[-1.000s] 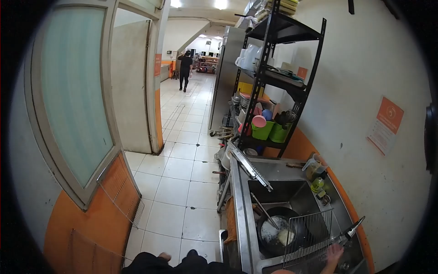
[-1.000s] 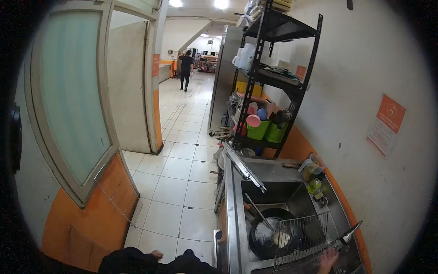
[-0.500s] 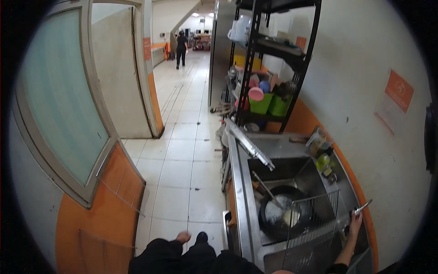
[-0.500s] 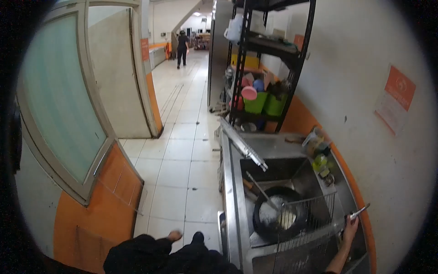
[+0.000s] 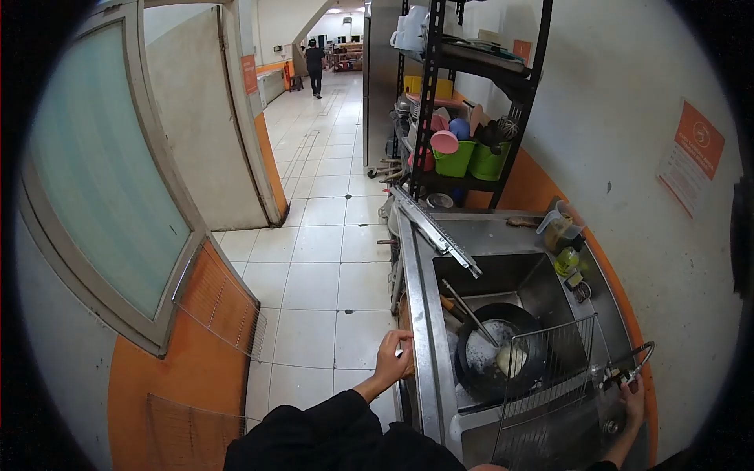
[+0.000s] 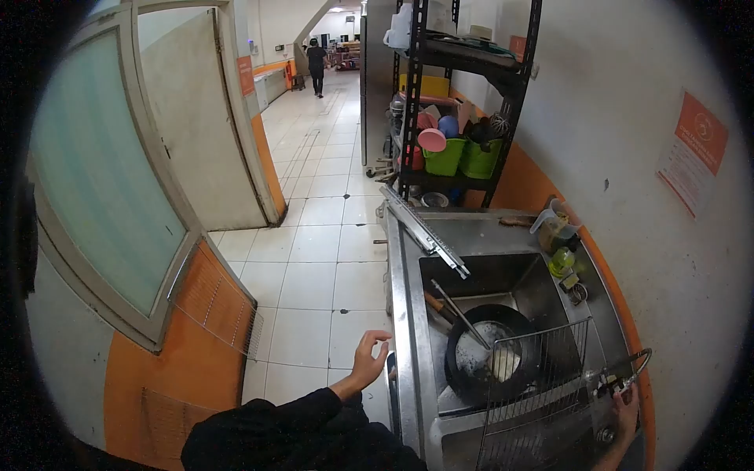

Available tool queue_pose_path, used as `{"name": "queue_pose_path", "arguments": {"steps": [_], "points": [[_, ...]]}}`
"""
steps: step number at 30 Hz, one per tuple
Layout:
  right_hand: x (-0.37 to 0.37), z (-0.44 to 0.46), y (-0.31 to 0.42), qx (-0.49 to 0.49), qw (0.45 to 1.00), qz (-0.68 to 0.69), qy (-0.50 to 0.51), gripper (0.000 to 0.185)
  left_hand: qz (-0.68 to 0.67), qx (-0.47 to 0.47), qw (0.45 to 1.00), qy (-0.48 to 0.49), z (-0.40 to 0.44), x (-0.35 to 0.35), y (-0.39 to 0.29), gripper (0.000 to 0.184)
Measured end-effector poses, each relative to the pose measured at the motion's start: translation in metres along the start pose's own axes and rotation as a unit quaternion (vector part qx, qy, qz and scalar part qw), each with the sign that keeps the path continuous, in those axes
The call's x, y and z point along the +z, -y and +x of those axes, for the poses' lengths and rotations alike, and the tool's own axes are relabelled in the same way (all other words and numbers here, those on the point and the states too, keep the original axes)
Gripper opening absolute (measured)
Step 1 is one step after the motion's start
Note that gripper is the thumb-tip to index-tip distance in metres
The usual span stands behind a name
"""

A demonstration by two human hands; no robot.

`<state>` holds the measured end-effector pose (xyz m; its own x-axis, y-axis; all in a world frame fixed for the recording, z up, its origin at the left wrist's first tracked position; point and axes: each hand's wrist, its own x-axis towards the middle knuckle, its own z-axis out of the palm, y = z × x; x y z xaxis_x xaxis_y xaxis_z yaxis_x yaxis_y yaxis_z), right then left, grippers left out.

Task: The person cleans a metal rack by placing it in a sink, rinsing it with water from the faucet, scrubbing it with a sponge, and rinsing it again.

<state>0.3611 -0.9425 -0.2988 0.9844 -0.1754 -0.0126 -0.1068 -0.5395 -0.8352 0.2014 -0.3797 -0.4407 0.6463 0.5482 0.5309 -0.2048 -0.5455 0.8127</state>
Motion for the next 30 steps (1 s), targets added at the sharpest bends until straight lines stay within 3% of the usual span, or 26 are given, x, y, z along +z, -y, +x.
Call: {"name": "queue_pose_path", "arguments": {"steps": [3,5,7,9,13,15,17,18,20,21,23,26,28,30], "points": [[-0.008,0.003,0.002,-0.007,0.998,-0.039,0.039,0.062,0.023,-0.025,0.999,0.001,-0.02,-0.013,0.017,0.016],[0.002,0.014,0.008,0.022,0.999,-0.029,-0.017,0.058,0.032,-0.065,0.997,0.005,-0.029,-0.022,0.027,0.016],[0.008,0.042,-0.011,-0.064,0.992,0.032,0.104,0.055,0.051,-0.055,0.997,0.011,-0.03,-0.024,0.029,0.016],[0.039,0.052,-0.016,-0.063,0.991,0.108,0.04,0.051,0.036,-0.061,0.997,0.029,-0.024,-0.01,0.023,0.017],[0.086,0.061,0.004,-0.03,0.984,0.135,-0.111,0.051,-0.079,0.025,0.99,0.118,0.002,0.045,-0.032,0.021],[0.089,0.056,0.011,0.0,0.983,0.142,-0.119,0.055,-0.115,0.096,0.972,0.18,0.006,0.084,-0.06,0.032],[0.091,0.049,0.021,0.011,0.979,0.159,-0.128,0.058,-0.088,0.143,0.964,0.207,0.004,0.122,-0.08,0.056],[0.089,0.045,0.026,0.018,0.98,0.15,-0.126,0.056,-0.089,0.148,0.964,0.202,0.003,0.141,-0.086,0.056],[0.083,0.05,0.031,0.018,0.982,0.141,-0.125,0.055,-0.062,0.102,0.978,0.172,-0.005,0.179,-0.092,0.076],[0.078,0.057,0.029,0.038,0.99,0.114,-0.079,0.056,-0.063,0.104,0.978,0.17,-0.009,0.197,-0.094,0.076],[0.079,0.067,0.03,0.058,0.994,0.086,-0.034,0.056,-0.083,-0.019,0.977,0.197,-0.014,0.222,-0.095,0.087],[0.101,0.06,0.066,0.013,0.982,0.149,-0.118,0.053,-0.136,-0.077,0.967,0.201,-0.004,0.232,-0.111,0.076],[0.098,0.065,0.066,0.018,0.985,0.135,-0.109,0.053,-0.185,-0.087,0.962,0.182,0.002,0.244,-0.113,0.071],[0.098,0.063,0.068,0.029,0.987,0.125,-0.097,0.054,-0.227,-0.102,0.951,0.182,0.009,0.261,-0.111,0.055]]}}
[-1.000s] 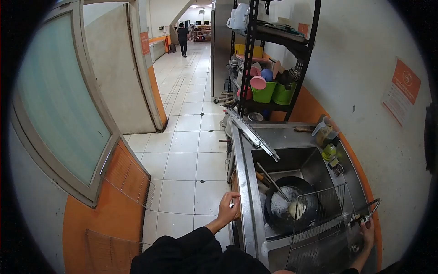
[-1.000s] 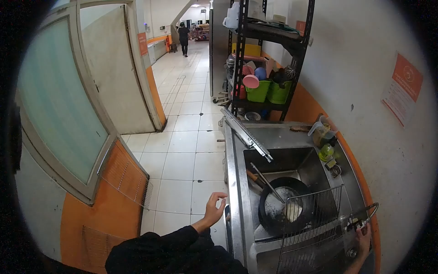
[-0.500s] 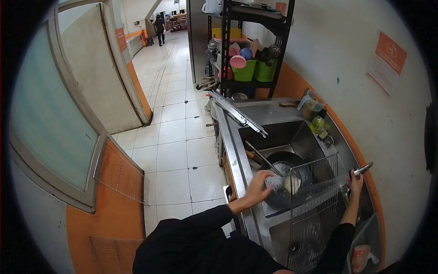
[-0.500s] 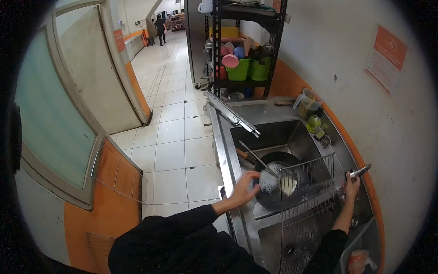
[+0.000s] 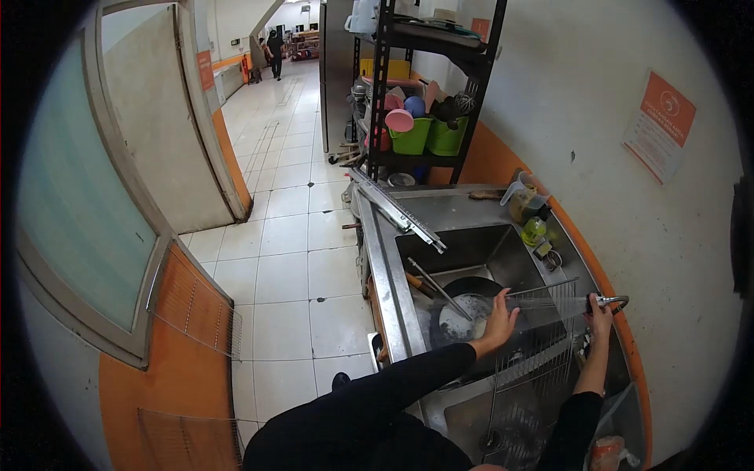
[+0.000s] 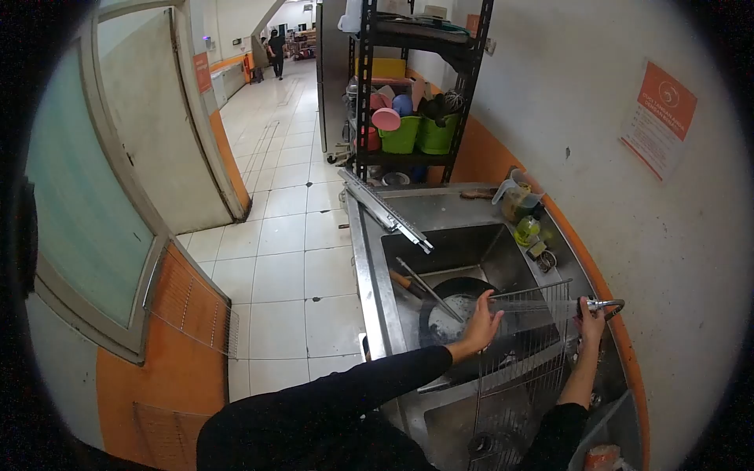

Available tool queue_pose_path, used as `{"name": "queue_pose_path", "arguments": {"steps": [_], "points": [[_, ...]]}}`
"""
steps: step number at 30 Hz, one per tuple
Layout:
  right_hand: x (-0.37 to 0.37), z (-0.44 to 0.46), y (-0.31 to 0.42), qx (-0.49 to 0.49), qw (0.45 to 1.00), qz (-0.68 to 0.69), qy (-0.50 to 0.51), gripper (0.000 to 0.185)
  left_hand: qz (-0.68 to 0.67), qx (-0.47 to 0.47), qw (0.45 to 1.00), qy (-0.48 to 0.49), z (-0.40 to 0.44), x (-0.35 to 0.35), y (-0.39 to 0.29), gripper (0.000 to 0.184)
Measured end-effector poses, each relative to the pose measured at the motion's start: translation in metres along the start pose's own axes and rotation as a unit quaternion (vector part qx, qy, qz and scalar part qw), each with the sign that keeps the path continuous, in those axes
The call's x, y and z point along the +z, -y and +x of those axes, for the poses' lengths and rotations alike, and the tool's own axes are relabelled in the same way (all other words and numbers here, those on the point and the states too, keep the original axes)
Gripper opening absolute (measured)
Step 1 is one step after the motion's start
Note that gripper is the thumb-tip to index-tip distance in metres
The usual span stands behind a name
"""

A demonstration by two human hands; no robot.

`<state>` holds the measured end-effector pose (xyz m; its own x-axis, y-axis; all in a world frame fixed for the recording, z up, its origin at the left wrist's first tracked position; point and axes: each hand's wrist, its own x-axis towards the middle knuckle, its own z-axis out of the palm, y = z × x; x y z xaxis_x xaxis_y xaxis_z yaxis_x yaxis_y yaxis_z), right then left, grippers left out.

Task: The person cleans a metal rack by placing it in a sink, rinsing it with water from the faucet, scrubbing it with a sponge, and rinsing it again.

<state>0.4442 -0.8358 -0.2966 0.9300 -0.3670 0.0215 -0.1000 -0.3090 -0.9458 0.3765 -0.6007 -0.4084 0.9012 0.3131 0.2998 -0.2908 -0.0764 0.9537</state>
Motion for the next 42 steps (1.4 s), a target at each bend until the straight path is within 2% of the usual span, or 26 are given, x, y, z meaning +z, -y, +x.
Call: {"name": "queue_pose_path", "arguments": {"steps": [1,3,5,7,8,9,10,11,12,14,16,19,20,21,22,23,24,25,26,27,29,31,32,35,39,42], "points": [[-0.003,-0.002,0.0,0.001,1.0,0.007,0.008,0.052,0.003,-0.002,1.0,0.002,0.006,0.004,0.004,0.055],[-0.001,-0.005,-0.004,0.014,1.0,0.014,0.014,0.051,0.054,-0.001,0.998,-0.007,0.014,0.007,0.007,0.041],[-0.005,0.002,-0.004,-0.034,0.999,0.015,0.039,0.045,0.08,0.041,0.995,-0.033,0.02,0.009,0.016,0.03],[0.007,-0.01,0.015,-0.034,0.999,-0.003,0.003,0.039,0.058,0.014,0.998,0.014,0.028,0.001,0.019,0.027],[0.007,0.009,-0.002,-0.077,0.996,0.031,0.027,0.04,0.091,-0.004,0.996,0.018,0.03,0.0,0.017,0.024],[0.004,0.01,-0.003,-0.063,0.998,0.012,0.025,0.041,0.101,0.056,0.993,0.001,0.032,-0.002,0.015,0.021],[0.005,-0.005,0.006,-0.033,0.999,0.016,0.005,0.044,0.056,0.0,0.998,0.029,0.033,-0.003,0.008,0.019],[0.0,0.017,-0.019,-0.061,0.998,0.018,0.019,0.045,0.062,-0.02,0.997,0.048,0.039,0.0,0.023,0.021],[0.0,-0.003,-0.006,-0.058,0.995,0.073,0.026,0.047,0.051,-0.05,0.994,0.083,0.039,-0.004,0.009,0.023],[-0.003,-0.004,-0.004,-0.022,0.998,0.045,0.028,0.049,0.042,-0.085,0.988,0.126,0.038,-0.009,-0.003,0.026],[-0.003,-0.001,-0.004,-0.013,0.999,0.041,0.021,0.048,-0.004,-0.048,0.989,0.139,0.04,-0.011,0.0,0.034],[0.002,-0.005,0.0,-0.019,0.998,0.053,0.009,0.047,0.004,0.012,0.985,0.173,0.04,-0.016,0.001,0.041],[0.004,-0.008,0.004,-0.023,0.998,0.064,-0.003,0.047,0.042,-0.023,0.975,0.215,0.04,-0.024,-0.004,0.03],[0.003,-0.01,0.008,-0.019,0.998,0.063,-0.004,0.047,0.041,-0.027,0.975,0.217,0.044,-0.027,0.002,0.03],[-0.002,-0.013,0.011,-0.028,0.998,0.049,0.008,0.047,0.156,0.12,0.963,0.185,0.046,-0.029,0.005,0.032],[-0.007,-0.018,0.009,-0.031,0.999,0.034,0.019,0.046,0.263,0.26,0.916,0.153,0.041,-0.031,0.014,0.037],[-0.012,-0.017,-0.001,-0.066,0.996,0.043,0.04,0.047,0.323,0.272,0.895,0.145,0.035,-0.033,0.005,0.043],[-0.018,-0.015,-0.009,-0.055,0.997,0.041,0.034,0.047,0.381,0.287,0.868,0.136,0.031,-0.035,-0.006,0.048],[-0.025,-0.017,-0.011,-0.061,0.997,-0.034,0.027,0.047,0.432,0.302,0.838,0.141,0.027,-0.036,-0.007,0.059],[-0.03,-0.022,-0.014,-0.069,0.991,-0.108,0.02,0.047,0.429,0.302,0.838,0.148,0.022,-0.037,-0.008,0.059],[-0.053,-0.033,-0.024,-0.073,0.988,-0.133,0.022,0.053,0.472,0.333,0.787,0.216,0.013,-0.04,-0.013,0.064],[-0.079,-0.029,-0.035,-0.093,0.955,-0.282,0.008,0.059,0.482,0.332,0.778,0.229,0.008,-0.039,-0.007,0.065],[-0.088,-0.029,-0.035,-0.074,0.952,-0.296,0.027,0.065,0.489,0.338,0.767,0.24,0.006,-0.041,-0.007,0.064],[-0.088,-0.025,-0.032,-0.076,0.949,-0.301,0.054,0.064,0.505,0.338,0.748,0.267,-0.003,-0.045,-0.007,0.062],[-0.082,-0.037,-0.03,-0.081,0.965,-0.244,0.044,0.064,0.505,0.365,0.725,0.292,-0.013,-0.05,-0.002,0.06],[-0.085,-0.033,-0.032,-0.103,0.953,-0.284,0.008,0.065,0.492,0.384,0.72,0.303,-0.014,-0.053,-0.006,0.055]]}}
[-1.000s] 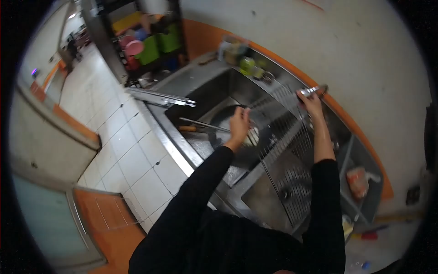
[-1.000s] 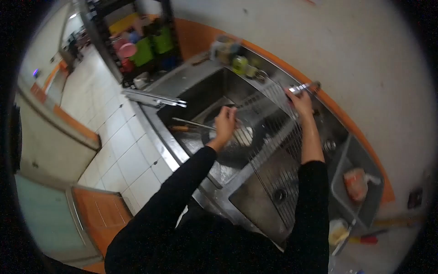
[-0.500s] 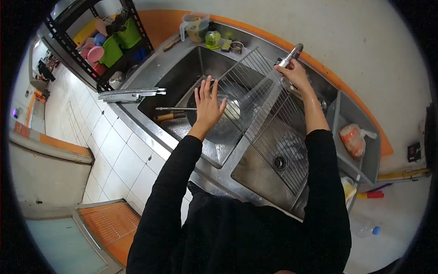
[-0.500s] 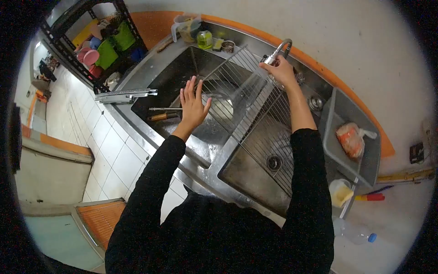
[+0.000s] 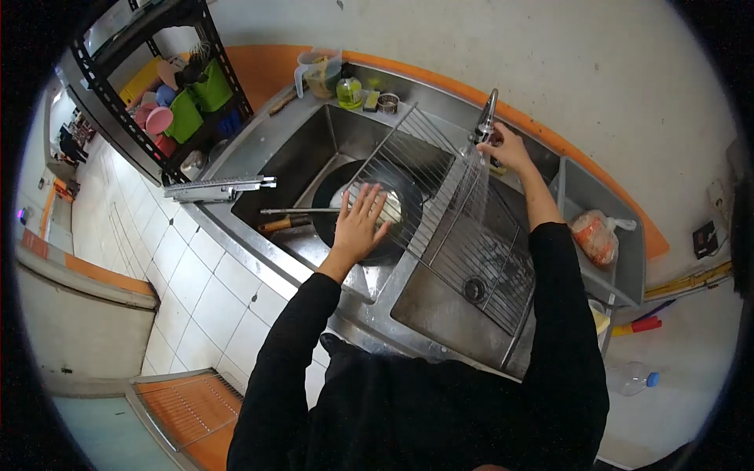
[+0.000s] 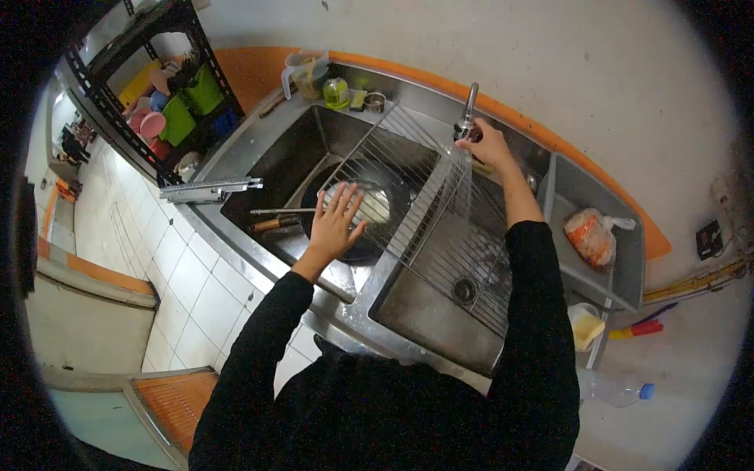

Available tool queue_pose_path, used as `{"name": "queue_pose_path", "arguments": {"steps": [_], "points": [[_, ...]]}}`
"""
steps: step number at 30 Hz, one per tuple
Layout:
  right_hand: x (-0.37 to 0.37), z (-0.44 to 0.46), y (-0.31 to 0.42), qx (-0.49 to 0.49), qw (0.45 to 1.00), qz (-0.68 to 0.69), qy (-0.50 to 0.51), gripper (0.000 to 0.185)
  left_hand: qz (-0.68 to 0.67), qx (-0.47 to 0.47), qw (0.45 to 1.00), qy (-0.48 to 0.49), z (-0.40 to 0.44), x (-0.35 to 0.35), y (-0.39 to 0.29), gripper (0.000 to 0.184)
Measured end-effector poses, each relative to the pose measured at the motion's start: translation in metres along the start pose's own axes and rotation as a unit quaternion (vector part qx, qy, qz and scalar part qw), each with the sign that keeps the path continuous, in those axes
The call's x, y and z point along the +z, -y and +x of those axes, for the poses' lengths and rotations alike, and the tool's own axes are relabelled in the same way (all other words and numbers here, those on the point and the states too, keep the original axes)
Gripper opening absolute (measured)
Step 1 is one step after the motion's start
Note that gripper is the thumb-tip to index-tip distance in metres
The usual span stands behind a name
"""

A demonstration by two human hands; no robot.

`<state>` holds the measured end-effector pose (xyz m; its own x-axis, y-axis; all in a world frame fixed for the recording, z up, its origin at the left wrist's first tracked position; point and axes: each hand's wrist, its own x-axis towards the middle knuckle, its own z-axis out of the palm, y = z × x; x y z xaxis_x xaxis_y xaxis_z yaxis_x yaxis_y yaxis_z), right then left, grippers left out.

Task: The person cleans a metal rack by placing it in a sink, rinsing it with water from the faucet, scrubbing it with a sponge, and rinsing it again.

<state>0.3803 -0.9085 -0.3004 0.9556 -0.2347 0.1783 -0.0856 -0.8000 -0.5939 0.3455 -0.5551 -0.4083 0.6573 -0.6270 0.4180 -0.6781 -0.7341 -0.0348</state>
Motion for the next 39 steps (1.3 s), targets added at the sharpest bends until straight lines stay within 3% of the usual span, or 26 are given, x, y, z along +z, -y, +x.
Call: {"name": "queue_pose_path", "arguments": {"steps": [4,7,9,15,19,23,25,27,29,32,35,36,39], "points": [[0.039,0.025,0.005,-0.038,0.994,0.082,-0.057,0.063,-0.01,0.021,1.0,0.005,0.003,-0.008,-0.004,0.041],[0.059,0.034,0.035,-0.011,0.993,0.072,-0.097,0.062,-0.01,0.01,0.999,0.031,0.005,-0.011,-0.007,0.036],[0.074,0.044,0.041,0.016,0.98,0.083,-0.18,0.064,-0.025,0.019,0.999,-0.016,0.003,-0.01,-0.007,0.032],[0.101,0.074,0.056,0.028,0.956,0.158,-0.244,0.067,-0.034,0.002,0.998,0.056,-0.005,-0.039,-0.007,0.027],[0.087,0.073,0.06,0.058,0.957,0.177,-0.221,0.067,-0.038,0.014,0.997,0.062,-0.009,-0.048,-0.003,0.026],[0.068,0.054,0.036,0.012,0.985,0.095,-0.145,0.064,-0.056,0.019,0.993,0.102,-0.009,-0.06,0.003,0.024],[0.052,0.041,0.016,-0.027,0.993,0.096,-0.055,0.061,-0.063,0.016,0.995,0.08,-0.011,-0.06,0.006,0.022],[0.032,0.03,0.003,-0.036,0.997,0.041,-0.056,0.059,-0.071,0.018,0.995,0.065,-0.012,-0.062,0.006,0.021],[0.004,0.02,0.001,-0.041,0.998,-0.025,0.033,0.065,-0.08,0.011,0.993,0.082,-0.015,-0.064,0.006,0.021],[-0.016,0.021,-0.012,-0.045,0.994,-0.065,0.076,0.073,-0.089,0.007,0.992,0.093,-0.018,-0.068,0.009,0.021],[-0.005,0.023,-0.004,-0.045,0.995,0.032,0.086,0.08,-0.115,0.008,0.988,0.105,-0.003,-0.076,0.022,0.021],[0.008,0.025,0.002,-0.048,0.998,0.003,0.032,0.078,-0.201,-0.013,0.977,0.077,0.011,-0.079,0.029,0.021],[0.032,0.038,0.026,0.012,0.996,0.08,0.032,0.074,-0.357,-0.058,0.932,-0.004,0.067,-0.074,0.049,0.02]]}}
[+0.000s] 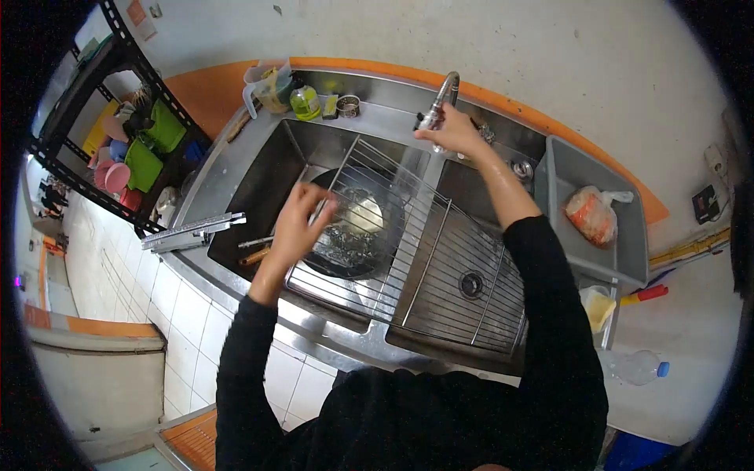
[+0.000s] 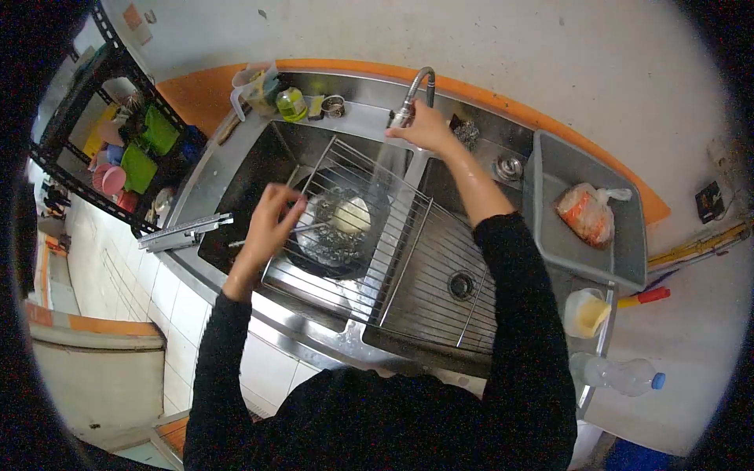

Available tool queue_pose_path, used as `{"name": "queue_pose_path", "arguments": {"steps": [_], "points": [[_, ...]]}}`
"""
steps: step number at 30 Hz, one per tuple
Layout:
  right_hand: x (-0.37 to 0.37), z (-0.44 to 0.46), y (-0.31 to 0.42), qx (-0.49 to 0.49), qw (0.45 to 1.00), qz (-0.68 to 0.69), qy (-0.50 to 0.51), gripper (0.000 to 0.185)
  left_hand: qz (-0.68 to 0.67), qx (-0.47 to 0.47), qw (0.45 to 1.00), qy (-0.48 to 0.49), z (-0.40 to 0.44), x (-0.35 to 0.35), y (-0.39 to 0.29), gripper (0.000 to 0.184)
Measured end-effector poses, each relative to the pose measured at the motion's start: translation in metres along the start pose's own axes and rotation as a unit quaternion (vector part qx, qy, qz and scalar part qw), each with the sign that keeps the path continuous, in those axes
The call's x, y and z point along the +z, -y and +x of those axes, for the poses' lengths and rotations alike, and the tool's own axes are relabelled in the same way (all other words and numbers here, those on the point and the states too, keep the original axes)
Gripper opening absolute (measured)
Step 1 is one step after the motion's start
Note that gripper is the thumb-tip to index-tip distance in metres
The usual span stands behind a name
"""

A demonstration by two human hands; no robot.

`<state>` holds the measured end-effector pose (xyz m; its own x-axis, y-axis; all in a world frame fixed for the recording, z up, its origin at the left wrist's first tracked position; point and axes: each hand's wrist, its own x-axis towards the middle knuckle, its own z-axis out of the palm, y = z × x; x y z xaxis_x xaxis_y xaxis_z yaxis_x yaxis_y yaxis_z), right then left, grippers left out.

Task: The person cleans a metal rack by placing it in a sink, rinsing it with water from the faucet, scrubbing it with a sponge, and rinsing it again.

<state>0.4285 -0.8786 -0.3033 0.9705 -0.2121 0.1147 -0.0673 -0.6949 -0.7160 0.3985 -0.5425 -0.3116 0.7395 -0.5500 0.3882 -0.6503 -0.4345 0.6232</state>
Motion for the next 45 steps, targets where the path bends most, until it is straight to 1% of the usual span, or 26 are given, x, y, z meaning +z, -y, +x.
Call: {"name": "queue_pose_path", "arguments": {"steps": [4,6,7,8,9,12,14,16,17,18,19,20,22,23,26,28,29,30,32,34,36,38,40,42,44,45], "points": [[0.042,0.03,0.015,0.018,0.994,0.011,-0.109,0.07,-0.027,-0.045,0.999,0.006,0.082,0.04,0.051,0.032],[0.056,0.041,0.027,0.06,0.98,0.031,-0.19,0.07,-0.013,-0.054,0.998,0.026,0.116,0.076,0.087,0.035],[0.056,0.039,0.035,0.074,0.977,0.061,-0.192,0.07,-0.009,-0.051,0.998,0.028,0.128,0.082,0.086,0.035],[0.055,0.038,0.033,0.074,0.976,0.064,-0.196,0.07,-0.136,-0.175,0.973,0.061,0.14,0.089,0.084,0.034],[0.053,0.036,0.029,0.063,0.98,0.091,-0.165,0.069,-0.259,-0.295,0.915,0.092,0.149,0.093,0.084,0.033],[0.043,0.031,0.021,0.047,0.987,0.096,-0.118,0.067,-0.298,-0.3,0.902,0.092,0.16,0.101,0.091,0.03],[0.04,0.024,0.019,0.029,0.991,0.037,-0.129,0.065,-0.334,-0.277,0.899,0.059,0.156,0.105,0.093,0.03],[0.051,0.024,0.022,0.015,0.983,0.064,-0.172,0.065,-0.333,-0.306,0.89,0.061,0.157,0.104,0.091,0.027],[0.053,0.026,0.024,0.024,0.981,0.072,-0.177,0.066,-0.139,-0.246,0.958,0.055,0.158,0.103,0.088,0.025],[0.054,0.026,0.024,0.03,0.98,0.078,-0.182,0.068,0.058,-0.171,0.983,0.044,0.159,0.103,0.085,0.023],[0.055,0.024,0.024,0.018,0.977,0.075,-0.201,0.069,0.147,-0.113,0.981,0.059,0.159,0.104,0.082,0.019],[0.055,0.022,0.023,0.022,0.977,0.073,-0.199,0.069,0.145,-0.114,0.981,0.063,0.159,0.108,0.079,0.019],[0.053,0.02,0.02,0.001,0.98,0.085,-0.183,0.069,0.331,-0.078,0.939,0.06,0.158,0.115,0.071,0.017],[0.049,0.018,0.017,-0.005,0.984,0.047,-0.169,0.068,0.37,-0.076,0.922,0.086,0.157,0.113,0.058,0.014],[0.032,0.012,0.003,-0.02,0.995,-0.004,-0.093,0.068,0.42,-0.05,0.9,0.105,0.151,0.109,0.058,0.017],[0.007,-0.002,-0.003,-0.026,0.997,-0.058,-0.053,0.067,0.425,-0.069,0.893,0.135,0.15,0.107,0.053,0.023],[-0.007,-0.009,-0.009,-0.04,0.993,-0.11,-0.018,0.066,0.445,-0.046,0.885,0.128,0.146,0.108,0.057,0.038],[-0.02,-0.013,-0.019,-0.036,0.992,-0.116,-0.018,0.066,0.441,-0.064,0.882,0.155,0.145,0.106,0.051,0.04],[-0.048,-0.022,-0.037,-0.081,0.987,-0.118,0.077,0.06,0.452,0.05,0.889,0.056,0.135,0.107,0.056,0.042],[-0.074,-0.033,-0.044,-0.041,0.984,-0.14,0.099,0.055,0.433,0.092,0.896,0.031,0.126,0.103,0.045,0.044],[-0.091,-0.036,-0.05,-0.048,0.982,-0.157,0.094,0.052,0.421,0.103,0.901,0.023,0.12,0.101,0.028,0.041],[-0.099,-0.034,-0.051,-0.044,0.977,-0.174,0.116,0.05,0.345,0.115,0.931,0.037,0.114,0.103,0.012,0.035],[-0.089,-0.036,-0.054,-0.07,0.976,-0.18,0.098,0.051,0.313,0.168,0.935,0.005,0.111,0.112,-0.003,0.029],[-0.078,-0.04,-0.051,-0.059,0.987,-0.123,0.079,0.049,0.199,0.12,0.969,0.08,0.105,0.123,-0.029,0.022],[-0.079,-0.048,-0.05,-0.056,0.992,-0.099,0.06,0.056,0.062,0.137,0.987,0.056,0.098,0.144,-0.046,0.017],[-0.08,-0.049,-0.05,-0.062,0.992,-0.095,0.056,0.056,0.005,0.089,0.99,0.106,0.099,0.158,-0.048,0.02]]}}
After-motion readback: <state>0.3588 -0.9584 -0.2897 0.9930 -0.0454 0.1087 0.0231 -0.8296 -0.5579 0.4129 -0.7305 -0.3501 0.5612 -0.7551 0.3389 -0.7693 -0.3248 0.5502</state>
